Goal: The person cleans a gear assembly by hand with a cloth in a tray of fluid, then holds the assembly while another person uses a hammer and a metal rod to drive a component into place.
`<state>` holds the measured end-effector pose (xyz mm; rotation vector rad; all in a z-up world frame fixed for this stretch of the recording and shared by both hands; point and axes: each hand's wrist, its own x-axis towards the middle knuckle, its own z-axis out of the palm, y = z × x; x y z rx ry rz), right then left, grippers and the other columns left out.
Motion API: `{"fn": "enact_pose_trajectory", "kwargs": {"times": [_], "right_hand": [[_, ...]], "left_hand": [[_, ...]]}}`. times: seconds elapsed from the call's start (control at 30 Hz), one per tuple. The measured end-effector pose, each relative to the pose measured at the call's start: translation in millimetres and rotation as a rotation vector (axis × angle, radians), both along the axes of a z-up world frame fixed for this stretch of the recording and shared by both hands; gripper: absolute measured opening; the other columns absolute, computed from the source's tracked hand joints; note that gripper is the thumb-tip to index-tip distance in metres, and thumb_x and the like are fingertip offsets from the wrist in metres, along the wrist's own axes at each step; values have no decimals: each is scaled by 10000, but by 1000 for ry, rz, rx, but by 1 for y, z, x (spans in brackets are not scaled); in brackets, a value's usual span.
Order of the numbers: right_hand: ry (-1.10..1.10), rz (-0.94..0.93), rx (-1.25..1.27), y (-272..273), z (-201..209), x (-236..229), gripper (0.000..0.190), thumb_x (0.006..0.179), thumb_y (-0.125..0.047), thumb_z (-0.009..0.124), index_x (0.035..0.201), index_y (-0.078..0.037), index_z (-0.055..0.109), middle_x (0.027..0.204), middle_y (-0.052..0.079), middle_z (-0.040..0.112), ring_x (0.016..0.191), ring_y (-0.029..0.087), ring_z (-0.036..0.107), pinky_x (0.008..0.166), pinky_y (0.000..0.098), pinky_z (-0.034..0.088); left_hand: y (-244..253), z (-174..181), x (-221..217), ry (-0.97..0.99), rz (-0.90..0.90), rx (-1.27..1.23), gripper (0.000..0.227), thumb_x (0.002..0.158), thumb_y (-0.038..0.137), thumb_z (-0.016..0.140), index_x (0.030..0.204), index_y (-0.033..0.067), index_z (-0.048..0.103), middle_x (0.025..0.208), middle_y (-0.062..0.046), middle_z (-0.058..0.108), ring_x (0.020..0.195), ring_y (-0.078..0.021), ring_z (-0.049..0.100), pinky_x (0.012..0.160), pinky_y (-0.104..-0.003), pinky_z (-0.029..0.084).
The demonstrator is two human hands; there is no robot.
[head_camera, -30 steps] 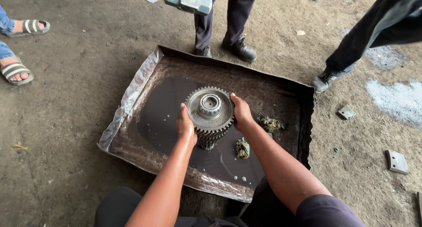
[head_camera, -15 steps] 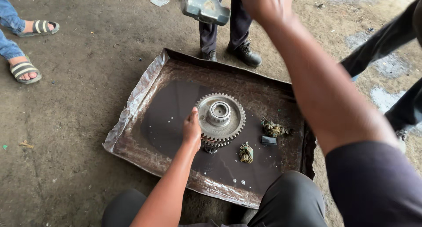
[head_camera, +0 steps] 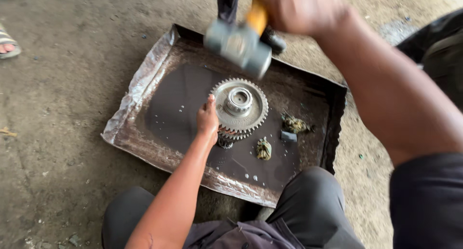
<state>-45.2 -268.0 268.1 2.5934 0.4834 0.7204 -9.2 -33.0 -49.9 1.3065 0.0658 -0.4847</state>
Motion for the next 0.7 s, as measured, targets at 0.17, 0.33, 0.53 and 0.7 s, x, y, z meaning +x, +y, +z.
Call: {"fn": "enact_pose_trajectory", "kwargs": {"times": [0.17,0.33,0.53,0.7], "right_hand": [[245,-30,356,63,-86,-132,232,974,-252,701,918,-86,549,631,42,572,488,196,537,419,349,440],[681,-769,1374,118,-124,-166,301,950,-347,706,931,-58,625,670,12,608,529,108,577,497,306,507],[465,-572,1459,127,-86,-171,257,966,-267,669,1006,-39,558,709,18,620,545,105,596,493,318,524],[190,-627,1007,136,-74,-181,371,969,-289,713,1091,-2,512,739,159,659,630,255,661,546,419,510]], "left_hand": [[1,2,2,-19,-7,-25,509,1017,474,553,1098,-10,690,819,11,570,756,-111,483,704,-289,455],[1,10,-9,-51,-17,20,507,1029,484,561,949,-7,662,753,12,524,692,-117,442,624,-311,414],[-3,15,-16,-77,-10,67,504,1013,489,575,839,21,640,712,14,535,658,-116,451,597,-314,409],[-9,11,-16,-76,0,20,496,1011,488,586,856,20,639,704,15,511,650,-118,437,591,-320,394]]}}
